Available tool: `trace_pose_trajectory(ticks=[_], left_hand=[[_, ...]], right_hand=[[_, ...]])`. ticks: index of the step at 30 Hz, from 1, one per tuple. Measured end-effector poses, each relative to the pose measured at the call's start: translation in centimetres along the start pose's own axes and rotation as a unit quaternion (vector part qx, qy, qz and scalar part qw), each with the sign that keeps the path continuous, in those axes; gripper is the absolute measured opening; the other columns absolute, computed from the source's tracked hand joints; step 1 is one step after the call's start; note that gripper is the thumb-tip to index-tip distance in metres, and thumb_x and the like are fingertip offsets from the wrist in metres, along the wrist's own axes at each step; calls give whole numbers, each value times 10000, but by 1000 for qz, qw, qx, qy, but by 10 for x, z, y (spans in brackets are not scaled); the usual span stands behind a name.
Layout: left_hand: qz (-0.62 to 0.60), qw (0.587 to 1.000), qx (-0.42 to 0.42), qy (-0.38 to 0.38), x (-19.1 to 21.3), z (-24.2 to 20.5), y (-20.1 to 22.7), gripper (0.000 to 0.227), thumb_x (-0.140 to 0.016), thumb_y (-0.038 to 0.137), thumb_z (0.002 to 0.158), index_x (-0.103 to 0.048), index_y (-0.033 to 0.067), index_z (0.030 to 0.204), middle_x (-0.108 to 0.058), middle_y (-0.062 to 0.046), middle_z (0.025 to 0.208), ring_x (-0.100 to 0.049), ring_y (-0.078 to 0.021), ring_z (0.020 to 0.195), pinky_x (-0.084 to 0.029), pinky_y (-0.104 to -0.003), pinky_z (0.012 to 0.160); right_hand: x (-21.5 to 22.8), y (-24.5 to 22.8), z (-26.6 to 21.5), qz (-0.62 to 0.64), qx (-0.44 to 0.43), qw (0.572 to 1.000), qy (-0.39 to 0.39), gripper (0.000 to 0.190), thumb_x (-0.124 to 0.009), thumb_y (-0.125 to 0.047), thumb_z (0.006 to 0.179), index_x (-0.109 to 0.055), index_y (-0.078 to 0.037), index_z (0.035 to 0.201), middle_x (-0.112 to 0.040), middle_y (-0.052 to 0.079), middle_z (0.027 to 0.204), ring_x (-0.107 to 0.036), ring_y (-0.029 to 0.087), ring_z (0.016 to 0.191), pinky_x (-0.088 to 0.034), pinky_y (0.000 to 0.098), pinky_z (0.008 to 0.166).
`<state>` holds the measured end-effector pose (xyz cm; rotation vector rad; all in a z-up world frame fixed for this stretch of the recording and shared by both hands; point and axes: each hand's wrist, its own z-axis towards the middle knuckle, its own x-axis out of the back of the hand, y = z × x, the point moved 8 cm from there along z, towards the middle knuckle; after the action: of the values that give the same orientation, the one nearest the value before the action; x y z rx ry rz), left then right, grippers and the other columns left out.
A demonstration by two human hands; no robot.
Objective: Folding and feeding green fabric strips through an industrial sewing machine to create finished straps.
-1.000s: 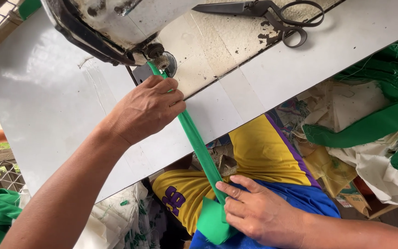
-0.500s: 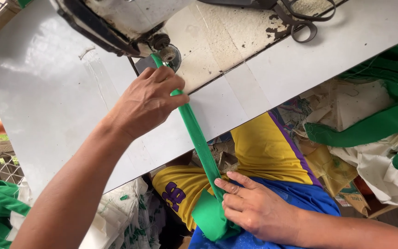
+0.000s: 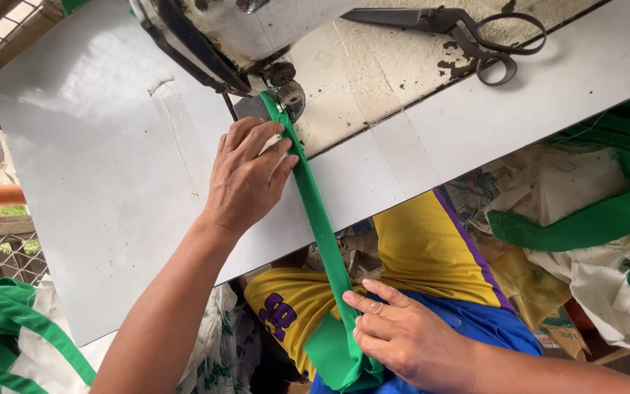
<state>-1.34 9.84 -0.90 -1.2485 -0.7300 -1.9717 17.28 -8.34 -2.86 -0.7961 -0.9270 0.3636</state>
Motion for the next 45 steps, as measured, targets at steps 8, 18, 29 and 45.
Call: trace_pose_trajectory(ticks=[8, 18, 29, 45], left_hand=[[98, 995, 14, -13, 5, 6, 6, 210, -811, 207, 863, -692, 81, 981, -650, -37, 1121, -567, -296, 1085, -447, -439, 874], [109, 986, 119, -35, -8, -12, 10, 295, -701, 280, 1015, -726, 92, 1242, -629, 41, 1399, -470, -326, 1335, -401, -484, 971], [106, 983, -149, 2, 8, 21, 7, 159, -768, -20, 946, -751, 96, 1053, -710, -74, 997, -599, -253, 875, -473, -385, 831], [-47, 996, 75, 6, -6, -27, 58, 400, -636, 302, 1042, -708, -40, 1238, -620, -213, 1394, -507, -371, 1397, -374, -532, 1178]], right_hand=[[8, -1, -2, -14, 1, 1000, 7, 240, -424, 15, 1038, -647, 26, 949, -645, 117, 916, -577, 442, 1348, -322, 618, 1169], [10, -1, 5, -16, 16, 999, 28, 183, -499, -4, 1032, -661, 10, 947, -658, 91, 942, -612, 405, 1315, -376, 577, 1155], [7, 0, 0, -43, 12, 999, 30, 208, -464, 38, 1030, -646, 27, 931, -641, 101, 908, -623, 401, 1308, -390, 576, 1157], [34, 11, -12, 23, 21, 999, 41, 180, -535, -65, 1024, -664, 59, 995, -716, 167, 1021, -653, 451, 1252, -446, 598, 1110]])
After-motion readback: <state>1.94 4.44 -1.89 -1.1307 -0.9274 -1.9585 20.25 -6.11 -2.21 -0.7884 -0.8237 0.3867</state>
